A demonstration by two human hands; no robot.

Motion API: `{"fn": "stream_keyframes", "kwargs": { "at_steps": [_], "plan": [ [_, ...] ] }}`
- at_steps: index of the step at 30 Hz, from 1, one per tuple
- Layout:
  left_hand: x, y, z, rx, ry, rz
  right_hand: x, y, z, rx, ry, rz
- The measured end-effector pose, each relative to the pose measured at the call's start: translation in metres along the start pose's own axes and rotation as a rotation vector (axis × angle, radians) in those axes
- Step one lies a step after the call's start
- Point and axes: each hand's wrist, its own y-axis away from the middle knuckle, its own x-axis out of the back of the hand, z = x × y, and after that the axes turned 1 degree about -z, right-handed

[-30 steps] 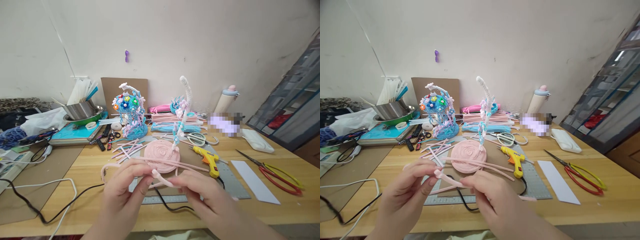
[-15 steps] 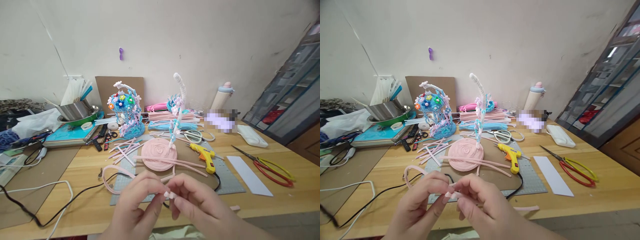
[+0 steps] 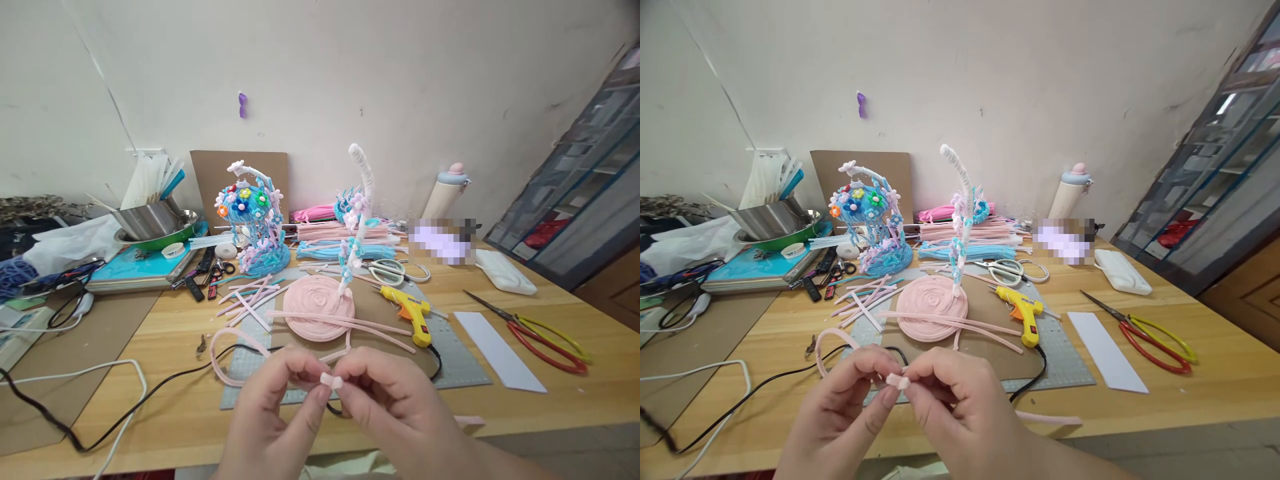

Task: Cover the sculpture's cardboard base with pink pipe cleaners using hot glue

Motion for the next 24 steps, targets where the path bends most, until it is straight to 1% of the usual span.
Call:
{"fn": "stream_keyframes", "kwargs": {
  "at_steps": [3, 6, 9, 12, 16, 20, 22, 24],
  "plan": [
    [0.000, -0.001, 0.000, -0.013, 0.001, -0.007, 0.000, 0.000, 0.003, 0.001, 0.015, 0.015],
    [0.001, -0.002, 0.000, -0.056, -0.004, 0.005, 0.000, 0.001, 0.004, -0.015, 0.008, 0.012],
    [0.000, -0.003, -0.001, -0.121, -0.037, 0.016, -0.001, 0.000, 0.004, -0.053, -0.056, -0.006],
    [0.000, -0.003, -0.003, -0.192, -0.092, 0.018, -0.003, 0.000, 0.002, -0.103, -0.157, 0.010],
    [0.001, -0.005, -0.005, -0.336, -0.159, -0.008, -0.003, 0.000, -0.001, -0.191, -0.295, -0.003],
    [0.003, -0.007, -0.005, -0.430, -0.244, -0.021, -0.003, -0.003, -0.004, -0.311, -0.435, -0.048],
    [0.005, -0.007, -0.005, -0.506, -0.330, -0.030, -0.003, -0.006, -0.005, -0.352, -0.479, -0.052],
    [0.006, -0.006, -0.003, -0.623, -0.469, -0.037, -0.003, -0.009, -0.006, -0.390, -0.499, -0.037]
  ]
}}
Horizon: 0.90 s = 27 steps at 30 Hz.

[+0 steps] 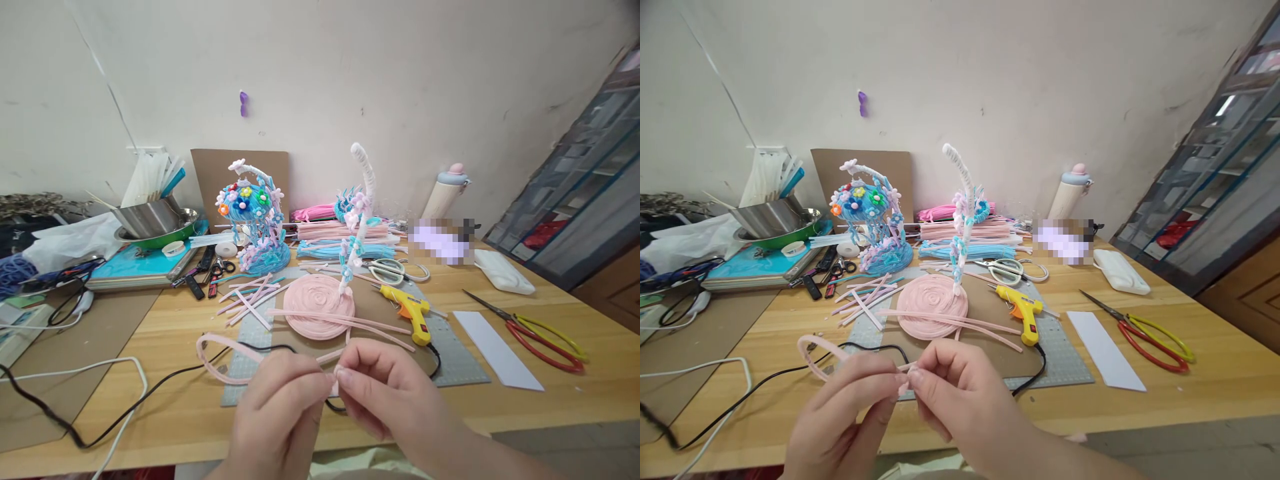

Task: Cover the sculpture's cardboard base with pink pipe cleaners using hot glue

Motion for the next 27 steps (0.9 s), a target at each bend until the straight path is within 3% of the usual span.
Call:
{"fn": "stream_keyframes", "kwargs": {
  "at_steps": [4, 7, 13, 18, 21, 24, 27],
  "plan": [
    [0.005, -0.001, 0.005, -0.197, -0.334, -0.066, 0.000, -0.001, -0.001, -0.095, -0.073, 0.025],
    [0.007, -0.002, 0.007, -0.244, -0.463, -0.126, 0.001, -0.001, 0.001, -0.098, -0.102, -0.015],
    [0.012, 0.002, 0.005, 0.002, -0.252, -0.188, 0.006, -0.002, -0.006, -0.157, 0.031, -0.082],
    [0.021, -0.011, 0.005, -0.067, -0.243, -0.407, 0.010, -0.007, -0.025, -0.342, 0.234, -0.183],
    [0.026, -0.021, 0.005, -0.086, -0.237, -0.475, 0.012, -0.010, -0.032, -0.447, 0.249, -0.223],
    [0.029, -0.027, 0.004, -0.094, -0.224, -0.518, 0.016, -0.012, -0.032, -0.512, 0.192, -0.273],
    [0.031, -0.026, 0.002, -0.073, -0.201, -0.491, 0.021, -0.013, -0.030, -0.524, 0.118, -0.295]
  ]
}}
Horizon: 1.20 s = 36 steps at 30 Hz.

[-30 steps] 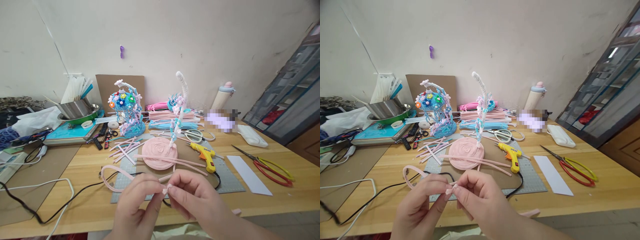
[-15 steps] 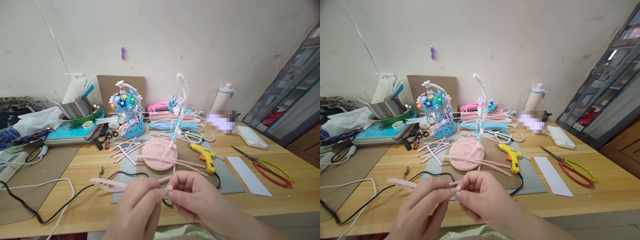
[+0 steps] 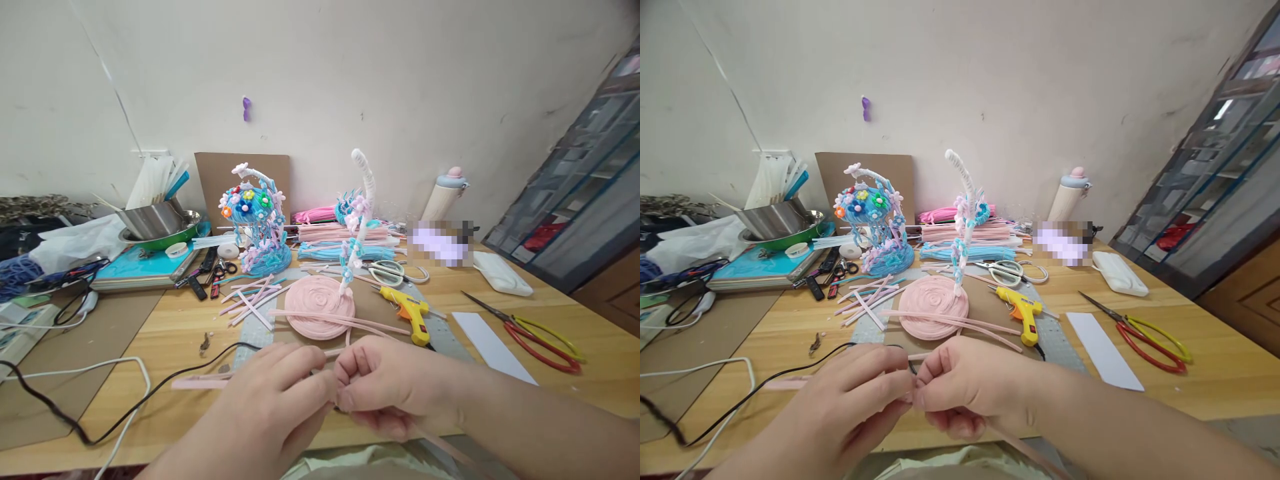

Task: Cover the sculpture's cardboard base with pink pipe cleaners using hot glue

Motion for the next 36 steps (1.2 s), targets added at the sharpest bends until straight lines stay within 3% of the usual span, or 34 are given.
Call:
{"fn": "stream_keyframes", "kwargs": {
  "at_steps": [5, 12, 19, 25, 28, 31, 36],
  "plan": [
    [0.000, 0.004, 0.001, 0.072, 0.105, 0.063, 0.003, -0.001, 0.000, -0.004, -0.043, -0.001],
    [0.000, -0.005, 0.004, 0.226, 0.395, 0.056, -0.008, -0.002, -0.006, -0.014, -0.005, 0.002],
    [-0.008, 0.000, 0.002, 0.385, 0.468, 0.123, -0.012, -0.008, -0.002, 0.095, -0.050, -0.002],
    [-0.021, 0.004, 0.005, 0.604, 0.780, 0.117, -0.011, -0.007, -0.003, 0.065, -0.124, 0.000],
    [-0.020, 0.005, 0.005, 0.459, 0.642, 0.194, -0.009, -0.006, -0.005, -0.010, -0.222, -0.060],
    [-0.015, 0.005, 0.005, 0.267, 0.514, 0.163, -0.005, -0.007, -0.006, -0.054, -0.289, -0.174],
    [-0.011, 0.006, 0.000, 0.183, 0.328, 0.119, 0.004, -0.008, -0.006, -0.207, -0.339, -0.244]
  ]
}}
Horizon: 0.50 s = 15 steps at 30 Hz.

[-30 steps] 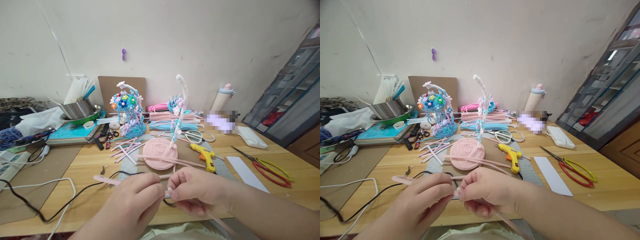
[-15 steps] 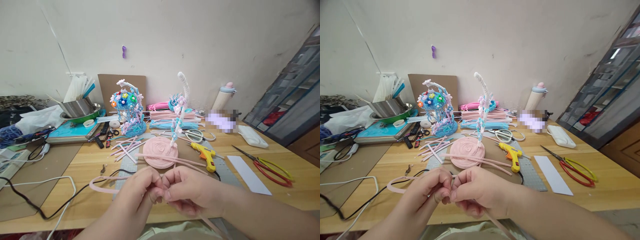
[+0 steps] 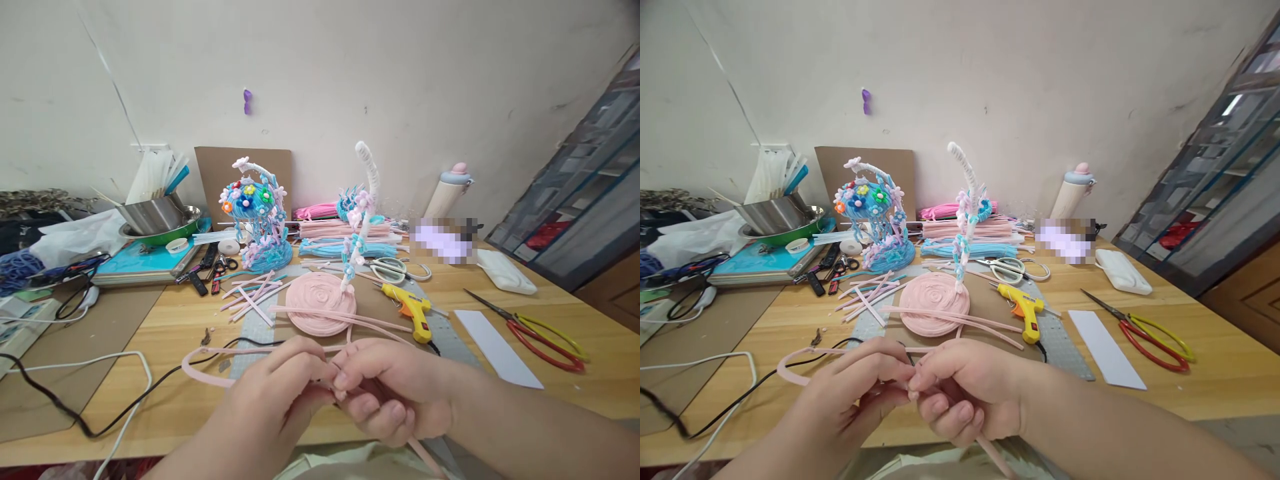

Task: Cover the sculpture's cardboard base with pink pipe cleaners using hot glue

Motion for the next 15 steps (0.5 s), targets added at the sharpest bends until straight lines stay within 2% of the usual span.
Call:
{"fn": "stream_keyframes", "kwargs": {
  "at_steps": [6, 15],
  "plan": [
    [0.0074, 0.0019, -0.0037, -0.186, -0.414, -0.036, 0.0024, 0.0009, 0.0005, -0.025, -0.010, 0.041],
    [0.0046, 0.0014, 0.0013, -0.290, -0.429, 0.038, 0.0020, -0.0028, 0.0091, 0.083, 0.167, 0.079]
  ]
}}
